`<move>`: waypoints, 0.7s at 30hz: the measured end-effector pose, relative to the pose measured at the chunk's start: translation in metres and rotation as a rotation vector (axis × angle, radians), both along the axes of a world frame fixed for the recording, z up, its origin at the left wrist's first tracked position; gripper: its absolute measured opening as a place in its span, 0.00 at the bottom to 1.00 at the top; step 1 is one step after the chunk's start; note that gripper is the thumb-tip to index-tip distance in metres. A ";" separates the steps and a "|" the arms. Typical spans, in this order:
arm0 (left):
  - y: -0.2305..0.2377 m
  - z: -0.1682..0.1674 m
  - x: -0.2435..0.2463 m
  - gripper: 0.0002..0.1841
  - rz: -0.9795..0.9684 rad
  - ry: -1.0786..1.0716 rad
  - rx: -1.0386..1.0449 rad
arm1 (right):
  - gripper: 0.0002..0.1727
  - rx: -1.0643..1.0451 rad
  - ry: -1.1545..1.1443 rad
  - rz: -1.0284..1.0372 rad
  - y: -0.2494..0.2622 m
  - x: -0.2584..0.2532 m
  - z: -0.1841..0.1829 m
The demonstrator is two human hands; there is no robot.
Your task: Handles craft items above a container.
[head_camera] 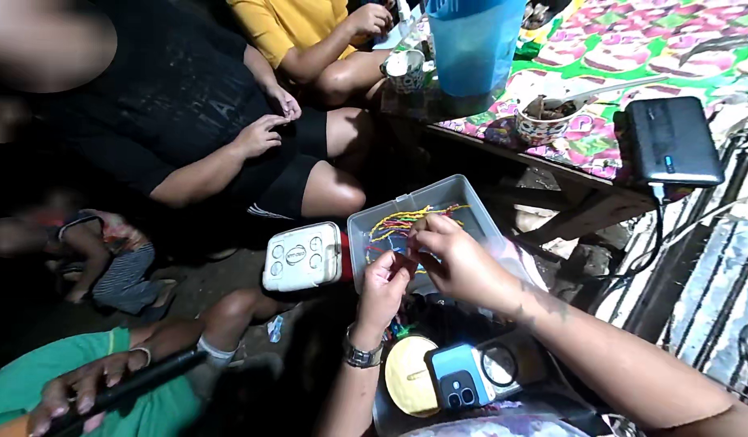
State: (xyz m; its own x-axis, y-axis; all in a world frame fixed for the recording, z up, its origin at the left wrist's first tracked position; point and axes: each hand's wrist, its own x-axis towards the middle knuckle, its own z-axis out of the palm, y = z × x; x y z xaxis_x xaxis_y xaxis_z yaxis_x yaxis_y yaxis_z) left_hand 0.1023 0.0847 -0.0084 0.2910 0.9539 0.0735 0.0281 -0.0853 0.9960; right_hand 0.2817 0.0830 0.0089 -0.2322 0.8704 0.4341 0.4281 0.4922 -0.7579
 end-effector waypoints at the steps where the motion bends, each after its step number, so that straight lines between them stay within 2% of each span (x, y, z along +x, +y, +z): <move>1: 0.000 0.002 0.000 0.07 0.022 -0.002 -0.032 | 0.07 0.072 -0.075 -0.051 -0.003 -0.004 0.000; 4: 0.000 0.006 -0.005 0.07 0.041 -0.124 -0.164 | 0.07 0.187 -0.168 -0.144 -0.006 -0.014 -0.005; 7: 0.001 0.010 -0.011 0.09 0.019 -0.301 -0.227 | 0.10 0.125 -0.070 -0.138 0.002 -0.018 -0.011; 9: -0.002 0.012 -0.016 0.10 -0.036 -0.323 -0.187 | 0.11 0.051 0.013 -0.080 0.009 -0.019 -0.012; 12: -0.004 0.009 -0.023 0.06 -0.128 -0.171 -0.020 | 0.11 -0.080 0.137 0.043 0.016 -0.018 -0.013; 17: -0.007 0.002 -0.026 0.06 -0.031 0.041 0.287 | 0.12 -0.267 0.153 0.131 0.017 -0.013 -0.012; 19: -0.008 0.003 -0.027 0.06 0.008 0.135 0.312 | 0.12 -0.260 0.107 0.150 0.017 -0.012 -0.010; 21: -0.011 0.004 -0.024 0.06 0.048 0.254 0.306 | 0.13 -0.122 -0.002 0.112 0.016 -0.014 -0.010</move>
State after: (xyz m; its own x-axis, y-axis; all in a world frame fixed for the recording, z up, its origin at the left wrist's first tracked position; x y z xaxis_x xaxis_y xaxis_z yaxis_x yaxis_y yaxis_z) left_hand 0.0782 0.0733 -0.0047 0.2923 0.9120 0.2878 0.2815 -0.3697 0.8855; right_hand 0.2676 0.0992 -0.0008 -0.3313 0.8855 0.3259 0.3774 0.4409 -0.8144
